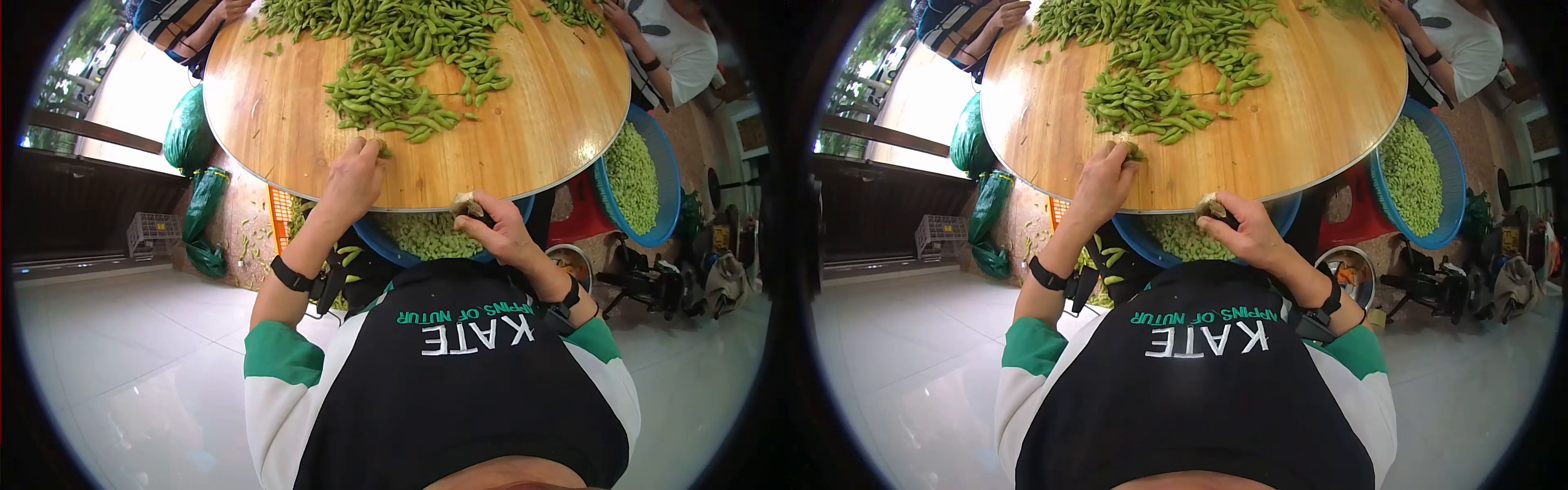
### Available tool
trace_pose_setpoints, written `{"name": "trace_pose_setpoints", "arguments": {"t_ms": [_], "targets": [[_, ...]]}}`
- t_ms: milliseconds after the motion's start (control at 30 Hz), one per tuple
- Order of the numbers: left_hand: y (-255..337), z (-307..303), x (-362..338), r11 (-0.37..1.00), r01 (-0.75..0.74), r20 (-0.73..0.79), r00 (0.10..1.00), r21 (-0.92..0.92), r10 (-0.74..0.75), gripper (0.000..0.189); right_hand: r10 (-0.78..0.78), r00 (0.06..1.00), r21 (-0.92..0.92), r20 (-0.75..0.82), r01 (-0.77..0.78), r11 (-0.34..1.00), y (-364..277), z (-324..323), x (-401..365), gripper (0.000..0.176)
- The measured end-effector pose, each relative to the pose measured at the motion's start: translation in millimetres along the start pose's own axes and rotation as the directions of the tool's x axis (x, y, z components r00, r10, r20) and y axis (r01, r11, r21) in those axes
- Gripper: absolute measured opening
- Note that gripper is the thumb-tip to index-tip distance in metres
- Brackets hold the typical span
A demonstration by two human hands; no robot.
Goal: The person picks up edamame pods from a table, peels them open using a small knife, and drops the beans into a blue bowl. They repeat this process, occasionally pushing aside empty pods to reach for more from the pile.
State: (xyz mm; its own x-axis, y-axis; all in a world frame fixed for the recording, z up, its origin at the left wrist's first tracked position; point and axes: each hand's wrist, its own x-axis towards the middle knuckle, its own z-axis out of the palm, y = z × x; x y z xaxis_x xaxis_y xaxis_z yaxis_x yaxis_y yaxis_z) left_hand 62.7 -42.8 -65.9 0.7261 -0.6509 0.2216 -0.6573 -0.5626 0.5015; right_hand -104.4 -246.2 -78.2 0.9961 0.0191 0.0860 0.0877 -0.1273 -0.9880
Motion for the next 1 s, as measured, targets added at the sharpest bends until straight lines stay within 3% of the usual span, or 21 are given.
{"name": "trace_pose_setpoints", "arguments": {"t_ms": [133, 200, 233, 300, 333, 367, 400, 600, 833, 1000], "targets": [[-3.8, -2.2, 3.1, 1.0, 0.023, 0.06, 0.998, -0.02, -0.021, 0.01, 0.124, 0.992, 0.222, 0.034, -0.128, 0.967, -3.9, 1.9, 0.8, 0.024], [-6.1, 1.5, 5.2, 0.97, -0.197, -0.118, 0.97, 0.144, 0.214, 0.011, 0.205, 0.976, 0.386, 0.073, -0.217, 0.896, -12.1, 5.7, 6.5, 0.029], [-5.0, 3.5, 3.6, 0.968, -0.203, -0.118, 0.968, 0.147, 0.221, 0.011, 0.2, 0.977, 0.387, 0.068, -0.211, 0.897, -10.0, 5.9, 8.9, 0.029], [3.2, 10.0, -5.7, 0.978, -0.047, -0.075, 0.997, -0.204, 0.032, 0.01, 0.154, 0.983, 0.474, 0.098, -0.182, 0.861, -0.9, 6.3, 11.8, 0.035], [14.5, 6.1, -7.8, 0.977, -0.053, -0.064, 0.997, -0.208, 0.04, 0.01, 0.159, 0.984, 0.478, 0.086, -0.18, 0.86, 2.3, 5.5, 13.5, 0.035], [27.1, 0.4, -9.4, 0.815, 0.191, 0.113, 0.982, -0.547, -0.154, 0.01, 0.164, 0.98, 0.493, 0.116, -0.2, 0.847, 5.4, 3.2, 16.6, 0.034], [37.3, -1.3, -10.6, 0.497, 0.432, 0.343, 0.902, -0.753, -0.263, 0.01, 0.168, 0.975, 0.505, 0.148, -0.221, 0.834, 6.8, 2.5, 17.2, 0.034], [61.0, 10.0, -14.0, 0.236, 0.498, 0.459, 0.865, -0.834, -0.203, 0.009, 0.186, 0.971, 0.68, 0.148, -0.237, 0.694, -2.1, 10.1, 16.1, 0.035], [51.9, 23.2, -15.7, 0.226, 0.478, 0.442, 0.876, -0.848, -0.192, 0.009, 0.173, 0.975, 0.74, 0.14, -0.22, 0.636, -2.2, 10.9, 12.8, 0.034], [54.1, 25.3, -16.5, 0.313, 0.384, 0.349, 0.923, -0.869, -0.164, 0.008, 0.177, 0.972, 0.763, 0.157, -0.233, 0.603, -1.7, 9.5, 13.1, 0.034]]}}
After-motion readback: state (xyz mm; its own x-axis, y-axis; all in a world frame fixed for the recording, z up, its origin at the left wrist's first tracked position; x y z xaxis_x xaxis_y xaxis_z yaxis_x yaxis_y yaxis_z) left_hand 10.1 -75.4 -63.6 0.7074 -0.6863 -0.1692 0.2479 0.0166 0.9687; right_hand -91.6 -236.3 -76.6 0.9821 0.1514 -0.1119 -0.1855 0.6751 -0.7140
